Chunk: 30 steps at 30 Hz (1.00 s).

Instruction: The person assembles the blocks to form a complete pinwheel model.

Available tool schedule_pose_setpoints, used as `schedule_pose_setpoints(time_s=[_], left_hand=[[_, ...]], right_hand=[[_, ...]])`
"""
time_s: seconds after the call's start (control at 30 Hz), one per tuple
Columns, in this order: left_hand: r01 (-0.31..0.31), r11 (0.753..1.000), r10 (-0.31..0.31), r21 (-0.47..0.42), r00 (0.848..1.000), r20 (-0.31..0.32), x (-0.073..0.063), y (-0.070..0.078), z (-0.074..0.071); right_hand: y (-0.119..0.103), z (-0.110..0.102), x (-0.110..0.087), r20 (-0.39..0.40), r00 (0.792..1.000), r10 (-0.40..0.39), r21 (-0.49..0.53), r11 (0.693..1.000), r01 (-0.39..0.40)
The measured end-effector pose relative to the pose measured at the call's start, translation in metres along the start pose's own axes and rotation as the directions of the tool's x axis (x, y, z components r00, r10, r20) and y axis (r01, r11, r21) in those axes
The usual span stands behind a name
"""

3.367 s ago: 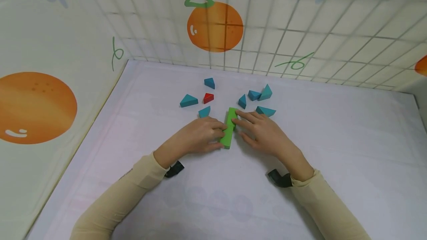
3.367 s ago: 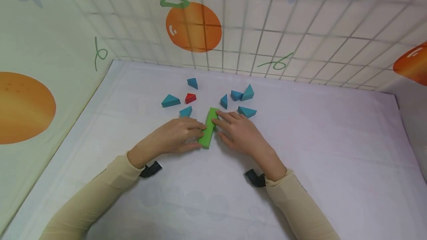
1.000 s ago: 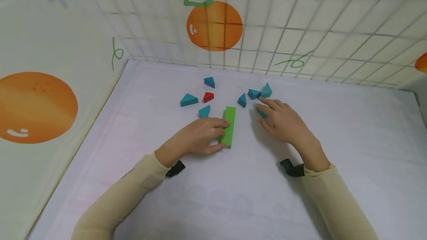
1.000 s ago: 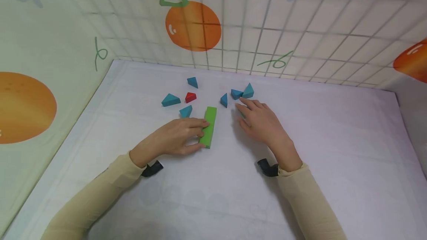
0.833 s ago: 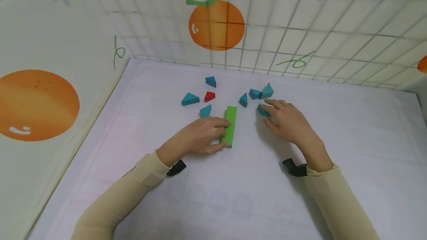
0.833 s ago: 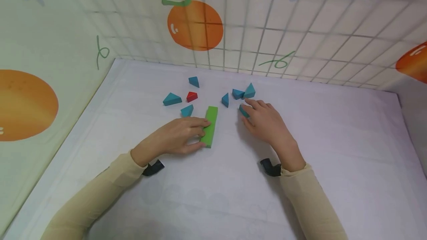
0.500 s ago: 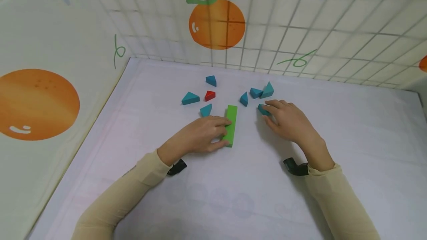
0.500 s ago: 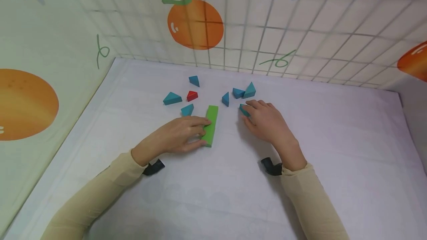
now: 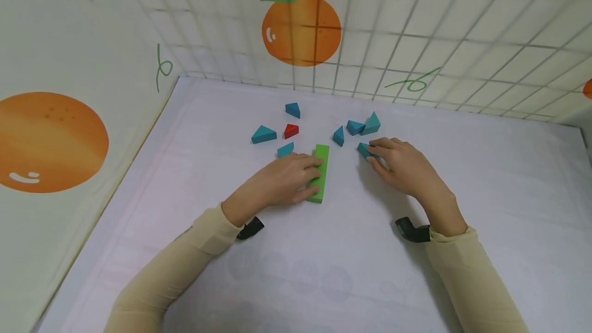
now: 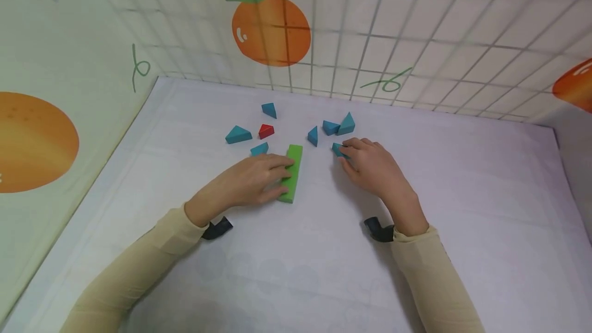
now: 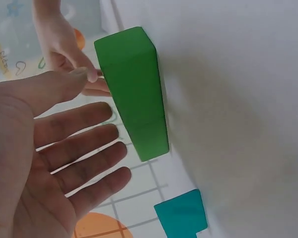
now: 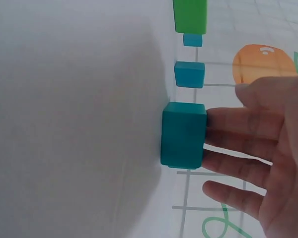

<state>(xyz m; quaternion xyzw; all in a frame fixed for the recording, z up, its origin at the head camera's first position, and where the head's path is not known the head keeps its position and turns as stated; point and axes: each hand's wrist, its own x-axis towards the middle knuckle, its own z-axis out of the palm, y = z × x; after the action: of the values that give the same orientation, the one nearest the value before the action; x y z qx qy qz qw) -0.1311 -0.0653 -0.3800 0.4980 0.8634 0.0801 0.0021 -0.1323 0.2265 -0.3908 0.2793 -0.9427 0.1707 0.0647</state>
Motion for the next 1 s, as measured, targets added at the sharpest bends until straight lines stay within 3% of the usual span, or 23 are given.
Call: schedule_pose_setpoints(time_s=[0.17, 0.47, 0.8, 1.0], left_hand=[[0.020, 1.000, -0.020, 0.000, 0.999, 0.041, 0.001, 0.002, 0.003], [0.045, 0.999, -0.045, 0.006, 0.999, 0.001, -0.004, 0.002, 0.008], [0.021, 1.000, -0.022, -0.018, 0.997, -0.072, 0.001, -0.002, 0.012], [0.011, 1.000, -0.012, -0.013, 0.997, -0.080, 0.002, -0.002, 0.012]], right_hand=[[-0.002, 0.001, 0.001, 0.014, 1.000, 0.012, 0.013, 1.000, -0.012], [-0.005, 0.006, 0.006, 0.058, 0.998, 0.029, 0.020, 0.999, -0.030], [-0.001, 0.003, 0.005, -0.041, 0.999, -0.025, -0.050, 0.998, 0.023], [-0.007, 0.003, 0.016, -0.036, 0.999, -0.034, -0.051, 0.998, 0.032]])
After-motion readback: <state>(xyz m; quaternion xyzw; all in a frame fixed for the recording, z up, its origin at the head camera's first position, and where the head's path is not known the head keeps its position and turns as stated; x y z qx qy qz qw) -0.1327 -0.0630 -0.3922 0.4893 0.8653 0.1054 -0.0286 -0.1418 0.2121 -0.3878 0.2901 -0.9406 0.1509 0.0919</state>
